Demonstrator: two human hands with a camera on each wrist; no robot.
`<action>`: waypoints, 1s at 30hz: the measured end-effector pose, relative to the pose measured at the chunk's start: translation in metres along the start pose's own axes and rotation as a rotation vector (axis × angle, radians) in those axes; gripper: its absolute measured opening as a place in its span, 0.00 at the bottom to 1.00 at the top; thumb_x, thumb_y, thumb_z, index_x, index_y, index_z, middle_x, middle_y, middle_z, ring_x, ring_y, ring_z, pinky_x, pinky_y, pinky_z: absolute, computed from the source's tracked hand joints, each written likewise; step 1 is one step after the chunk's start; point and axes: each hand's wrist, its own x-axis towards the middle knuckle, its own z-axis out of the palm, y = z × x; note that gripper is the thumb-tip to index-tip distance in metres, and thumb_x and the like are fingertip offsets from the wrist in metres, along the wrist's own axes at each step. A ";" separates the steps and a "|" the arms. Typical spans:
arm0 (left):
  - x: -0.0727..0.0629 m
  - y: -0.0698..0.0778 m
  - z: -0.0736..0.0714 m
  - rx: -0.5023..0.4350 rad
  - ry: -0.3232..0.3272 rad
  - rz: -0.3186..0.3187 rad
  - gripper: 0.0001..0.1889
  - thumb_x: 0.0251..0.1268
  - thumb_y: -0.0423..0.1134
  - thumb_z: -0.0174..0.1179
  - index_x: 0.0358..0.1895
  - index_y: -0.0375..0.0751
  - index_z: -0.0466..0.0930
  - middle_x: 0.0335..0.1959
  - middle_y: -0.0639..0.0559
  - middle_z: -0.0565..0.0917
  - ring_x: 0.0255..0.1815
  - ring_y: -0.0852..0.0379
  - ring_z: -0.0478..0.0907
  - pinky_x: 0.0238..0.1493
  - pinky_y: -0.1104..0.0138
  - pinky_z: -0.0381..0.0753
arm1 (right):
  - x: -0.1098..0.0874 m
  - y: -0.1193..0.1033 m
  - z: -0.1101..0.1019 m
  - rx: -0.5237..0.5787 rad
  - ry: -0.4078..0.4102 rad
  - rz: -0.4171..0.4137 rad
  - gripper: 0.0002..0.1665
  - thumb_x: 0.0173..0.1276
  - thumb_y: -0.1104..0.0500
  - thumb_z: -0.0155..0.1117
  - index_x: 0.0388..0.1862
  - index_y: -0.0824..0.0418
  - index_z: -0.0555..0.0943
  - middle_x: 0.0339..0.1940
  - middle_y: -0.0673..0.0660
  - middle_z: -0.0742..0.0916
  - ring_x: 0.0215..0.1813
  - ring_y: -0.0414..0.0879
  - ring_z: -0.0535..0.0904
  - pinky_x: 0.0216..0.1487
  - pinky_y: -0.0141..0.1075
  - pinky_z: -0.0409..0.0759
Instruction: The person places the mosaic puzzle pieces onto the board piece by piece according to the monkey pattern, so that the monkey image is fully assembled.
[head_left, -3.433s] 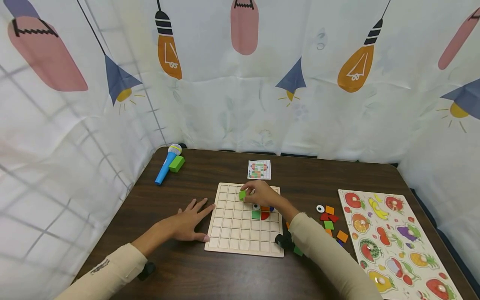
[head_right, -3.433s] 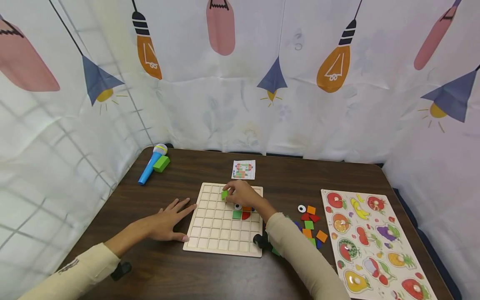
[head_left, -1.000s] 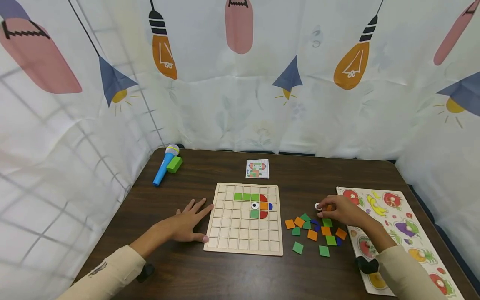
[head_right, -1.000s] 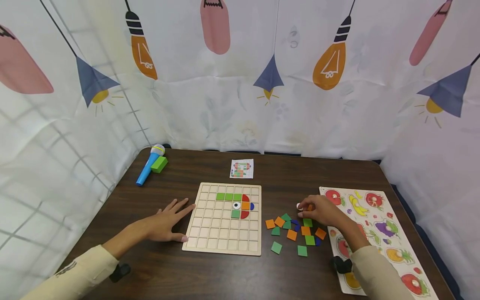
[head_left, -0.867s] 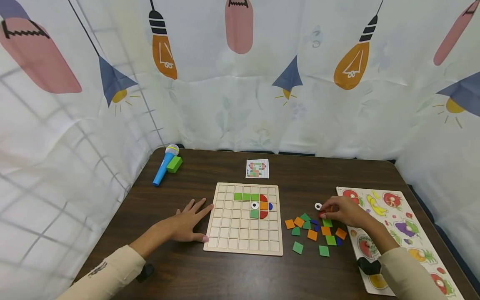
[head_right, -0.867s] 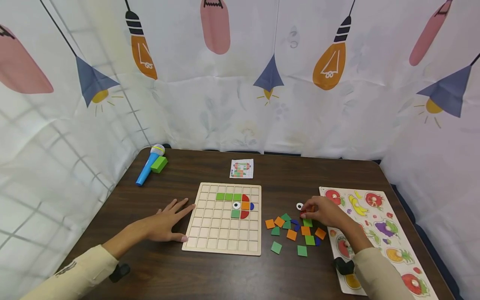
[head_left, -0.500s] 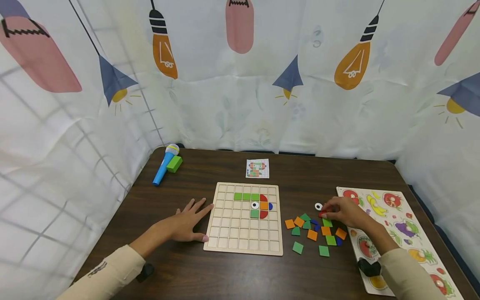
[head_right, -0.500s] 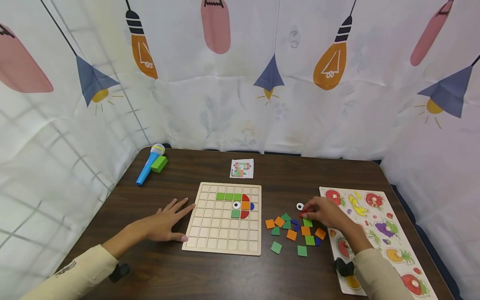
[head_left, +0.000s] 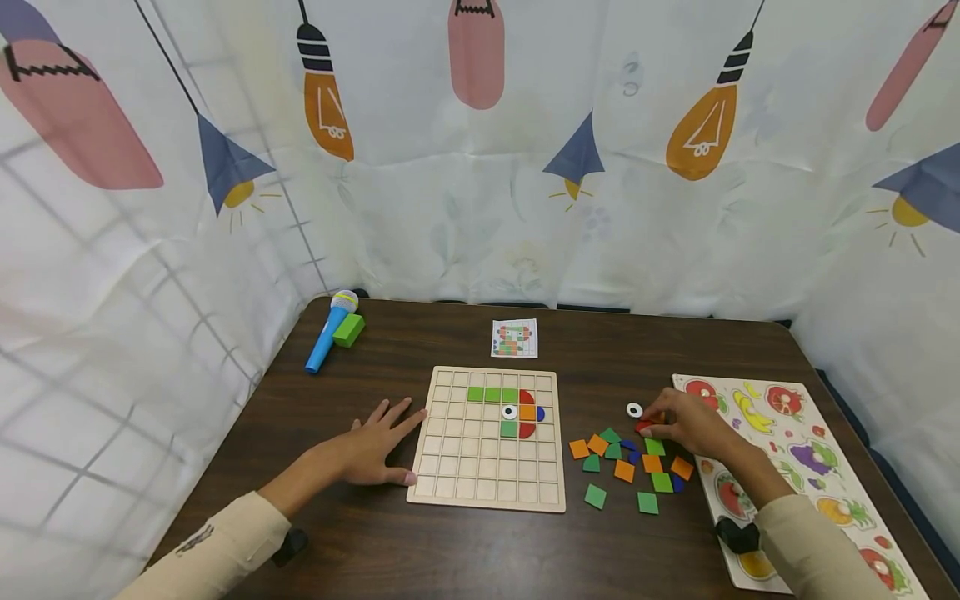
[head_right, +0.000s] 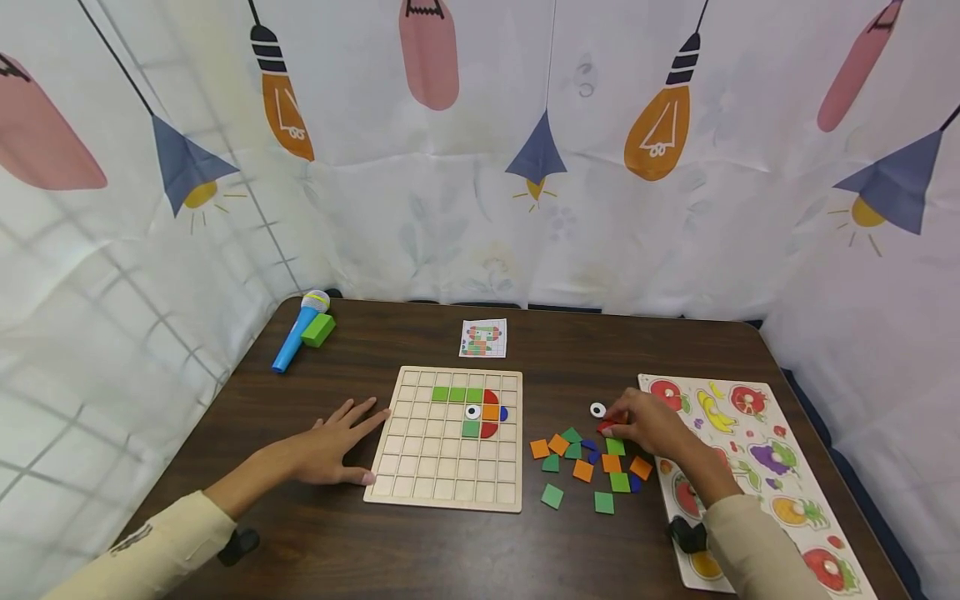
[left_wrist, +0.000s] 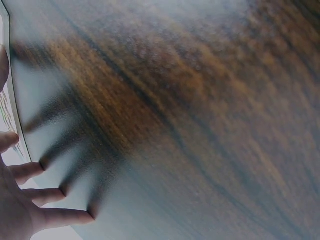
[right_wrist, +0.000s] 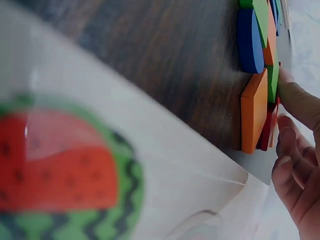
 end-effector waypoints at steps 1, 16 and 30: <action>0.000 0.000 0.000 -0.001 0.000 0.000 0.53 0.61 0.68 0.62 0.82 0.50 0.45 0.82 0.34 0.44 0.78 0.21 0.42 0.59 0.21 0.55 | 0.000 0.000 0.000 -0.012 -0.002 -0.008 0.07 0.66 0.51 0.72 0.41 0.48 0.89 0.39 0.46 0.82 0.35 0.35 0.73 0.33 0.31 0.73; 0.000 0.000 0.000 0.000 0.000 -0.003 0.53 0.61 0.68 0.62 0.82 0.51 0.45 0.82 0.34 0.45 0.79 0.22 0.42 0.59 0.21 0.56 | 0.006 -0.006 -0.005 -0.036 -0.084 -0.038 0.06 0.67 0.51 0.71 0.38 0.49 0.84 0.37 0.46 0.82 0.34 0.36 0.73 0.35 0.32 0.74; -0.001 0.001 -0.001 0.005 0.000 -0.001 0.53 0.62 0.67 0.62 0.82 0.50 0.45 0.82 0.34 0.45 0.78 0.22 0.42 0.59 0.21 0.56 | 0.022 -0.031 -0.014 0.112 -0.131 -0.138 0.10 0.74 0.54 0.64 0.47 0.58 0.81 0.34 0.45 0.84 0.32 0.37 0.76 0.33 0.32 0.78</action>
